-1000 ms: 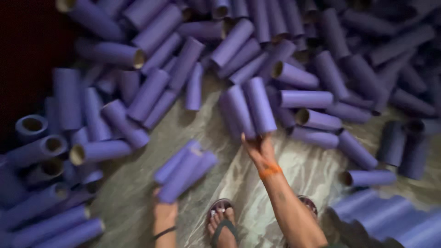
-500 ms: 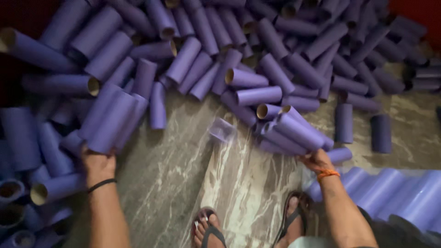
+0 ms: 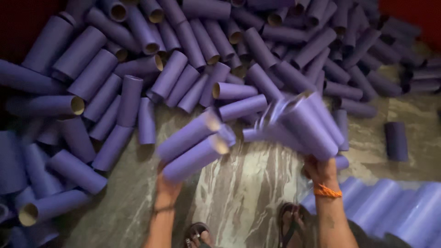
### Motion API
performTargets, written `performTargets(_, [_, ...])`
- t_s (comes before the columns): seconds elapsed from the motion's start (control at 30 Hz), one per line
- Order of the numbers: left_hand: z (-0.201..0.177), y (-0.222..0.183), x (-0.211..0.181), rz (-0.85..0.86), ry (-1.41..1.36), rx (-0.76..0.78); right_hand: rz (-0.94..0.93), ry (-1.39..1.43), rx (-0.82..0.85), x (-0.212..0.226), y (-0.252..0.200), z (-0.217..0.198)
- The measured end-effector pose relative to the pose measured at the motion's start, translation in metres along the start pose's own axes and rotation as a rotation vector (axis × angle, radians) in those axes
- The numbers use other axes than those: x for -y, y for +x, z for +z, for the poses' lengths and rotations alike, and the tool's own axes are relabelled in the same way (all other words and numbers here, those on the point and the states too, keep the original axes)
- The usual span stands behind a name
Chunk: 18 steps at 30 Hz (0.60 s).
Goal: The person packs purple cardboard tubes into a white plastic bag by hand, arranging them in layers until the bag is full.
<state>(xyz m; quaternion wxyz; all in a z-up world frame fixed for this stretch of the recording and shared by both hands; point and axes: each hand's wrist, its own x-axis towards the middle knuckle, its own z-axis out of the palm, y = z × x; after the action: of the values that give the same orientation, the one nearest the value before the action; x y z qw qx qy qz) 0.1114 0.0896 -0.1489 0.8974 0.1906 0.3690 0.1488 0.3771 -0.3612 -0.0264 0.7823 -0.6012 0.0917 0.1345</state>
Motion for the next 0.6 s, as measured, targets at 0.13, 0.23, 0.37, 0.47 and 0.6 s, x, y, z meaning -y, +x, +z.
performTargets(0.13, [0.144,0.103,0.029,-0.096,0.078,0.314,-0.446,0.083,0.000,-0.028,0.094,0.035])
performTargets(0.23, [0.196,0.151,0.064,0.162,0.376,0.461,-0.736,-0.322,-0.128,-0.054,0.156,0.084])
performTargets(0.37, [0.197,0.157,0.075,0.125,0.343,0.289,-0.435,0.100,-0.193,-0.067,0.192,0.110])
performTargets(0.47, [0.191,0.123,0.065,0.066,0.183,0.321,-0.346,0.244,-0.222,-0.060,0.195,0.117])
performTargets(0.6, [0.134,0.058,0.004,0.188,0.288,0.261,-0.288,0.193,-0.183,-0.002,0.134,0.093])
